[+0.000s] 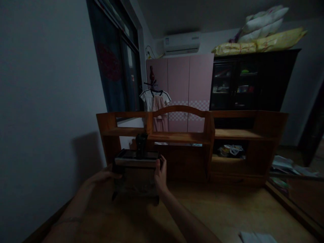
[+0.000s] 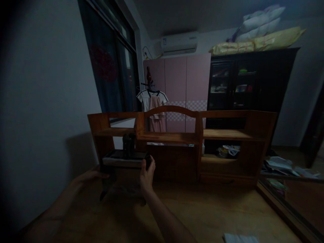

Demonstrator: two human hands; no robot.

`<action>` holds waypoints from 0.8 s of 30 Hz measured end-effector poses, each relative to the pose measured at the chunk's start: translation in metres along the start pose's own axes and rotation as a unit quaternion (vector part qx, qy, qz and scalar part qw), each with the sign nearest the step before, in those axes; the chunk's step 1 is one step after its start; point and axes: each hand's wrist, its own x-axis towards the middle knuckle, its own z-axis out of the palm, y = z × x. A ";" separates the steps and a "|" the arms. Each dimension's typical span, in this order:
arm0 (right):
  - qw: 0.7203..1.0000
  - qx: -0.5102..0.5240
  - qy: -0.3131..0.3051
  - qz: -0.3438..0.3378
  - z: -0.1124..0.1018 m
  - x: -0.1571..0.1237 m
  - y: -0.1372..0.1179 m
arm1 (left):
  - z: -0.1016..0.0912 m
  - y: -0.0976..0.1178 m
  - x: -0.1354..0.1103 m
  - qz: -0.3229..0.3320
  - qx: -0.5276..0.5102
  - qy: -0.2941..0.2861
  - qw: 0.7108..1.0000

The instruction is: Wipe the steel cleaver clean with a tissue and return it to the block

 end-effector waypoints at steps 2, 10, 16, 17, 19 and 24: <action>1.000 -0.002 -0.006 -0.004 0.003 -0.001 0.004 | 0.003 -0.001 -0.003 -0.017 -0.011 0.033 0.999; 0.998 -0.030 -0.046 -0.042 0.002 -0.003 0.005 | 0.007 -0.006 -0.007 0.039 -0.027 0.055 0.997; 0.981 -0.130 -0.138 -0.035 -0.048 -0.019 -0.016 | 0.004 -0.010 -0.015 0.071 -0.059 0.041 0.995; 0.974 -0.162 -0.144 -0.062 -0.066 -0.024 -0.022 | 0.001 -0.011 -0.018 0.087 -0.082 0.062 0.991; 0.958 -0.226 -0.146 -0.102 -0.112 -0.036 -0.034 | -0.004 -0.015 -0.031 0.133 -0.137 0.137 0.972; 0.908 -0.393 -0.120 -0.088 -0.271 -0.066 -0.057 | 0.025 -0.041 -0.109 0.251 -0.168 0.241 0.922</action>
